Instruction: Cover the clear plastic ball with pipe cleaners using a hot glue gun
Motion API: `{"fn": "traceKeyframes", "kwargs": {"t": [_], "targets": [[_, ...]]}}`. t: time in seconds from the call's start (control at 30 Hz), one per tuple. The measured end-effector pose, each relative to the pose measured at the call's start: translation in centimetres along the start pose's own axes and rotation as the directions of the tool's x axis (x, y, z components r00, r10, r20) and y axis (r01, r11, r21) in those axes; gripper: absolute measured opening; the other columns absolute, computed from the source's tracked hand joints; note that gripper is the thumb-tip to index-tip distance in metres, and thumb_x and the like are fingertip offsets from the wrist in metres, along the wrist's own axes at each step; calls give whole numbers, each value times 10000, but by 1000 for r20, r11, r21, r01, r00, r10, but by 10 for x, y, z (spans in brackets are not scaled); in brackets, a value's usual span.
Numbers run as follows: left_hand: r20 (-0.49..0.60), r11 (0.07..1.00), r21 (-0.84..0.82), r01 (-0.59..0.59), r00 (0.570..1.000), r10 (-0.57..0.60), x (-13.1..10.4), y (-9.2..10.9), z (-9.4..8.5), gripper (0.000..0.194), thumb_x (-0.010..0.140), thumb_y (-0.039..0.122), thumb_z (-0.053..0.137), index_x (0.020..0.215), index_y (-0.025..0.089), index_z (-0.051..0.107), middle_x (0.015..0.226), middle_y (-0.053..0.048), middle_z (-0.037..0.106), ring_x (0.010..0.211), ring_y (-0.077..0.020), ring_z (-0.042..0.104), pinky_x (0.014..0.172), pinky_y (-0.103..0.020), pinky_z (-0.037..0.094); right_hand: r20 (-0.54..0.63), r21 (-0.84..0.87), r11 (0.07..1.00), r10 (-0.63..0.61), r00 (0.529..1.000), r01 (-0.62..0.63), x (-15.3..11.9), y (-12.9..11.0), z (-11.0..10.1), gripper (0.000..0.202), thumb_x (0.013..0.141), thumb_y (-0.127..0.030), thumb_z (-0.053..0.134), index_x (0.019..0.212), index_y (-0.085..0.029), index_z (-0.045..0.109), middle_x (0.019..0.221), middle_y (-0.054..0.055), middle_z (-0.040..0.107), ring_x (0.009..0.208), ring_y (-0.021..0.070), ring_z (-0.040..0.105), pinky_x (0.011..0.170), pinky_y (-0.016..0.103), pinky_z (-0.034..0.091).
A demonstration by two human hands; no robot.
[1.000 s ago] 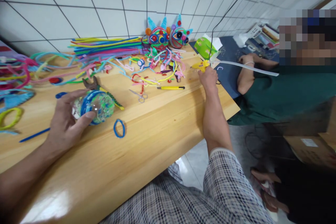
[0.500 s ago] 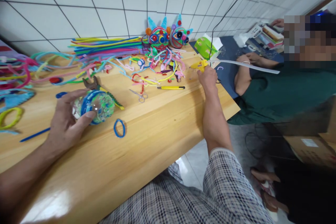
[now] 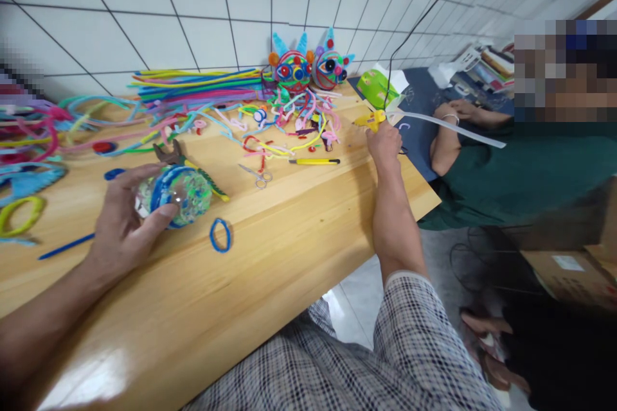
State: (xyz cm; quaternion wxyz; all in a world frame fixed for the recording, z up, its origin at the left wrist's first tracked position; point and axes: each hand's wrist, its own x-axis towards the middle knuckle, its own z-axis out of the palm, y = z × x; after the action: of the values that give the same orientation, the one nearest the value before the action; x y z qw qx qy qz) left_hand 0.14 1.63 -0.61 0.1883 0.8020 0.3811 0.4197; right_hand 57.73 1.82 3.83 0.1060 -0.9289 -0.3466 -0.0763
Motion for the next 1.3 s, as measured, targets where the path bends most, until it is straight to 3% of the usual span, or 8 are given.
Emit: {"fn": "traceKeyframes", "kwargs": {"t": [0.13,0.8,1.07,1.3], "targets": [[38,997,-75,-4,999,7,-1,-2,0,681,1034,411,747,1665,334,501,1595,-143,610,1500,-411,626,1259,-683,519,9,4,1000,-13,1000,13,0,0,1,491,1021,-401,712,1395,-84,729,1361,310,777,1333,453,726,1163,595,563],[45,998,-57,-1,999,3,0,4,-2,663,1038,403,733,1650,339,489,1579,-125,612,1451,-389,647,1228,-622,554,9,24,999,-27,1000,27,2,6,-1,487,1017,-411,730,1387,-94,749,1353,301,784,1355,464,721,1174,595,556],[45,998,-68,-2,999,5,0,2,-1,662,1039,399,738,1654,334,503,1581,-146,610,1472,-422,633,1237,-679,528,11,36,999,-28,1000,28,2,4,1,490,998,-421,742,1367,-99,757,1357,300,794,1341,463,730,1168,605,564],[44,997,-73,-5,999,8,0,3,-1,661,1040,393,736,1654,348,493,1586,-135,606,1484,-402,623,1263,-659,517,-10,61,998,-7,1000,8,5,9,-1,495,1001,-422,733,1380,-104,757,1398,292,789,1352,464,726,1172,598,569]]}}
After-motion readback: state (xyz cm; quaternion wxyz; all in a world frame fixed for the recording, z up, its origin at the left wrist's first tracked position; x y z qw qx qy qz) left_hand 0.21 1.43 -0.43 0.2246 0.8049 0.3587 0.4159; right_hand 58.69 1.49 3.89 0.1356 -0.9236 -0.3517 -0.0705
